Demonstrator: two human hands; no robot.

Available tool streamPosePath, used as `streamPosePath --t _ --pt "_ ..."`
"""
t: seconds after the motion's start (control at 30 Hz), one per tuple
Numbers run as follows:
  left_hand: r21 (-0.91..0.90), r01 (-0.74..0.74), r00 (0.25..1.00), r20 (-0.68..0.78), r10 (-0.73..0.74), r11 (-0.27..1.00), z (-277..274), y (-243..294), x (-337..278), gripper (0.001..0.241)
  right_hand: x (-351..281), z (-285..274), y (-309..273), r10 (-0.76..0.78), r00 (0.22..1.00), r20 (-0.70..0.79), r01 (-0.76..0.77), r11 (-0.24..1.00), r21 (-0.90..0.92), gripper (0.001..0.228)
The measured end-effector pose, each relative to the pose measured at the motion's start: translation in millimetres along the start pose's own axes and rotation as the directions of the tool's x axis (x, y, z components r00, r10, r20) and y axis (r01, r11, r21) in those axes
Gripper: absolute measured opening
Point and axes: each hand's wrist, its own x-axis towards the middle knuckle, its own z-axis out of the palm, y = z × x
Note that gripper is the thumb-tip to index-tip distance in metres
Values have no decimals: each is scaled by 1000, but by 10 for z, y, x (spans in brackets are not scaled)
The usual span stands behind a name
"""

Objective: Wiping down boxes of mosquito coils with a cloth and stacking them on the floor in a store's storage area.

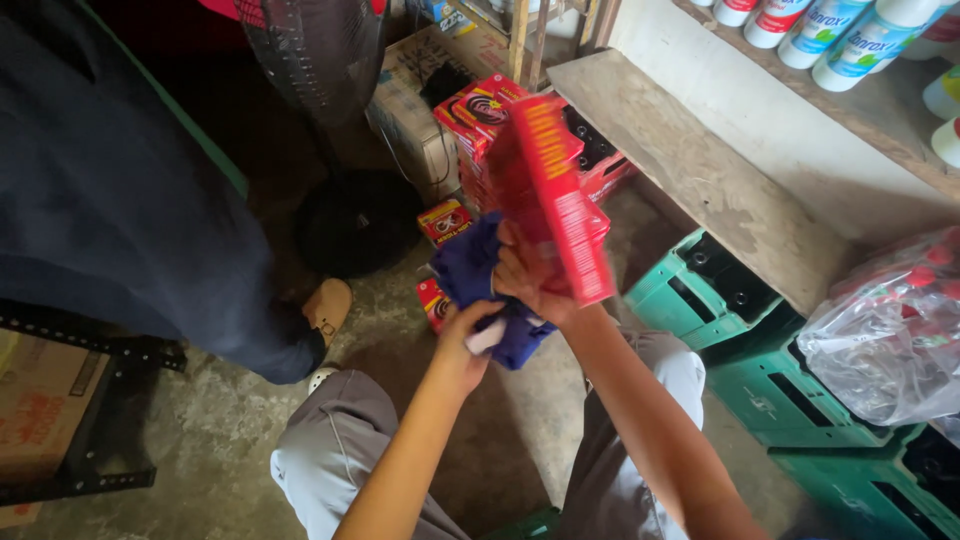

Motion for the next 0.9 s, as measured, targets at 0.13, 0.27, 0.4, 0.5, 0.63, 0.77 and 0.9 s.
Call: streamPosePath --t 0.13,0.27,0.4,0.5,0.63,0.77,0.9 --pt "53 -196 973 -114 201 979 137 168 -34 39 -114 -63 -127 -46 983 179 43 999 19 22" --pt "336 -529 818 -41 573 779 596 345 -234 44 -82 -626 181 37 979 200 -32 999 -29 27" --pt "716 -686 616 476 628 131 600 199 3 49 -92 -744 631 -58 950 -307 -28 963 -268 35" --pt "494 -688 724 404 559 533 312 12 -32 42 -38 -1145 931 -257 900 -352 6 815 -579 37" --pt "89 -393 919 68 388 915 288 33 -265 47 107 -1264 761 -584 801 -129 100 344 -934 52" --pt "-310 -151 985 -126 117 939 -126 -34 -353 52 47 -979 890 -604 756 -254 -103 272 -957 45" --pt "-295 -268 935 -310 173 917 -1326 -627 17 32 118 -1553 1500 -532 777 -335 -168 337 -926 36"
